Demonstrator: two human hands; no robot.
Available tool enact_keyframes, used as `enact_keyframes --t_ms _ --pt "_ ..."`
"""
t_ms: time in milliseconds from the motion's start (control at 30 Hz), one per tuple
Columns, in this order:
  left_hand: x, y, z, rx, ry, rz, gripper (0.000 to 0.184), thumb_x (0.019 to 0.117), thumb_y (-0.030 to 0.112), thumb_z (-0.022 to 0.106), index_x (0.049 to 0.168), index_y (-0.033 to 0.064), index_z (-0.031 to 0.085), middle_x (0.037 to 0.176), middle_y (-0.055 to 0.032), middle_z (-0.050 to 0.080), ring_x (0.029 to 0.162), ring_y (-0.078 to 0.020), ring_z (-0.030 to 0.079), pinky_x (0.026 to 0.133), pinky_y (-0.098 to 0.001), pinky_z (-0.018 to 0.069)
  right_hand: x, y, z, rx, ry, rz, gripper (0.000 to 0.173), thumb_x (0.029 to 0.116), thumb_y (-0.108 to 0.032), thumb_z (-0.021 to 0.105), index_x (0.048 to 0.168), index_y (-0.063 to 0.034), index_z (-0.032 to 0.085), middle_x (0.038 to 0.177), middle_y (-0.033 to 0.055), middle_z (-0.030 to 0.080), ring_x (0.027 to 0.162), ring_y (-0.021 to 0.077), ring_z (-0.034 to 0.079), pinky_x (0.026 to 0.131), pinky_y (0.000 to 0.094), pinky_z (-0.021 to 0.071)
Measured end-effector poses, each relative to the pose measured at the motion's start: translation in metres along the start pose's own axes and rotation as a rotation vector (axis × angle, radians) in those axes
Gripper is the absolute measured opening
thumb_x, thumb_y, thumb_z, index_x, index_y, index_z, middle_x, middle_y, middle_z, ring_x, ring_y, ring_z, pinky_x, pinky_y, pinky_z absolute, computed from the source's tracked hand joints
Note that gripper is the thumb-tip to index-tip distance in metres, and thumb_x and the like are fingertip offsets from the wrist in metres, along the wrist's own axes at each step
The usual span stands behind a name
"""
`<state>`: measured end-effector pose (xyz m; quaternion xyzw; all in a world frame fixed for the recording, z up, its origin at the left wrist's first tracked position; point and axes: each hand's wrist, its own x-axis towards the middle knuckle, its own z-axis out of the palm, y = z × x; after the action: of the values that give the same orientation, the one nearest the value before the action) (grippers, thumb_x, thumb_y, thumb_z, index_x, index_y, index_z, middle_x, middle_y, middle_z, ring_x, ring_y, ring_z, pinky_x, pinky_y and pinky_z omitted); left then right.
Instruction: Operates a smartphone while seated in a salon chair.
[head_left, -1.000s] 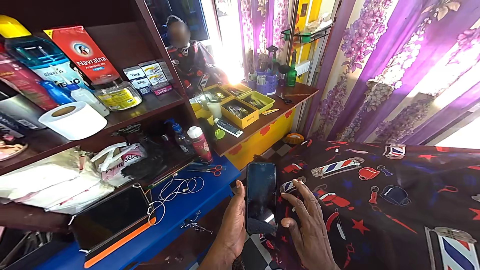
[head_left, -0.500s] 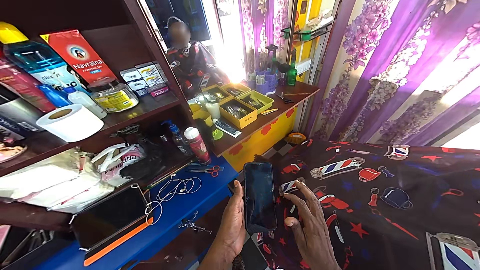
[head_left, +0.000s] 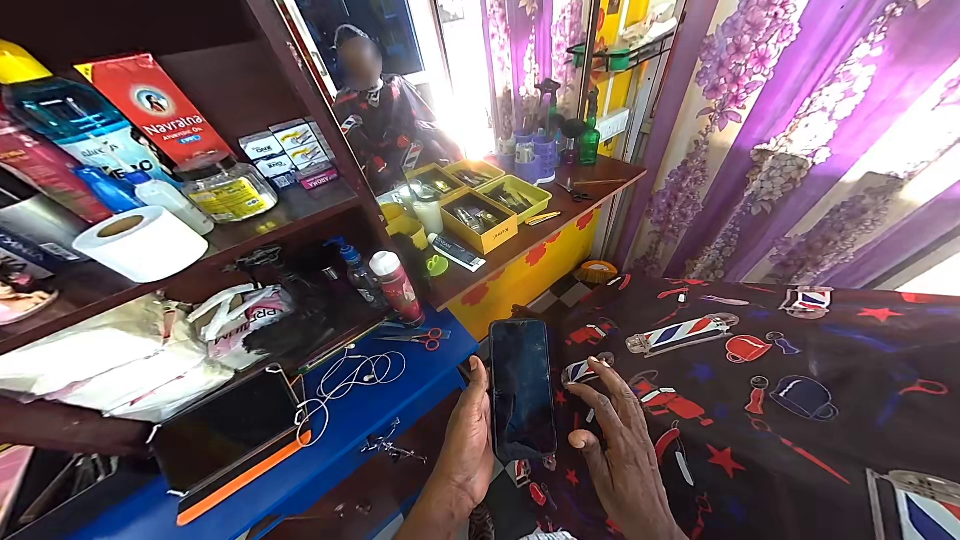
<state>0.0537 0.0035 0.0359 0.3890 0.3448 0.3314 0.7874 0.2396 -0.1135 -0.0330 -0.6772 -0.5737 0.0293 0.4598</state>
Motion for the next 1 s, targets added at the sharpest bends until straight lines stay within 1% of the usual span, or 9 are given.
enact_keyframes --t_ms 267,400,567,767,1000 --pt "0.0 0.004 -0.009 0.004 -0.006 -0.009 0.068 0.1083 0.055 0.017 0.156 0.0114 0.037 0.154 -0.0094 0.048 0.142 -0.0256 0.045 0.116 -0.0515 0.0396 -0.001 -0.005 0.01 -0.008 -0.011 0.016 0.063 0.0982 -0.071 0.037 0.138 -0.0304 0.063 0.158 0.0065 0.046 0.148 0.0285 0.041 0.118 0.0549 0.0385" --pt "-0.001 0.007 -0.013 -0.018 -0.052 -0.011 0.07 0.1079 0.056 0.015 0.156 0.0101 0.037 0.151 -0.0129 0.05 0.139 -0.0283 0.049 0.114 -0.0533 0.0419 -0.004 -0.006 0.015 -0.004 -0.016 0.023 0.064 0.0976 -0.072 0.037 0.139 -0.0299 0.063 0.158 0.0062 0.046 0.148 0.028 0.04 0.118 0.0551 0.0377" --pt "-0.003 0.009 -0.019 -0.022 -0.074 -0.02 0.071 0.1077 0.056 0.014 0.155 0.0093 0.038 0.149 -0.0141 0.052 0.137 -0.0295 0.05 0.113 -0.0541 0.0429 -0.002 -0.013 0.01 -0.013 0.012 0.024 0.061 0.0987 -0.071 0.037 0.138 -0.031 0.063 0.158 0.0043 0.046 0.148 0.0268 0.04 0.117 0.0544 0.039" --pt "-0.005 0.011 -0.024 -0.03 -0.075 -0.024 0.07 0.1077 0.056 0.014 0.155 0.0101 0.038 0.15 -0.0133 0.051 0.138 -0.0287 0.05 0.113 -0.0536 0.0426 -0.004 -0.018 0.01 -0.038 0.027 0.029 0.062 0.0992 -0.071 0.035 0.138 -0.0304 0.063 0.158 0.0039 0.046 0.148 0.0272 0.04 0.117 0.0545 0.0392" --pt "-0.008 0.013 -0.029 -0.033 -0.091 -0.022 0.071 0.108 0.055 0.013 0.155 0.008 0.038 0.15 -0.0146 0.051 0.138 -0.0295 0.05 0.113 -0.0536 0.0425 -0.009 -0.023 0.016 -0.036 0.014 0.043 0.062 0.0984 -0.071 0.037 0.139 -0.0318 0.062 0.158 0.0042 0.046 0.147 0.0268 0.041 0.117 0.054 0.0395"
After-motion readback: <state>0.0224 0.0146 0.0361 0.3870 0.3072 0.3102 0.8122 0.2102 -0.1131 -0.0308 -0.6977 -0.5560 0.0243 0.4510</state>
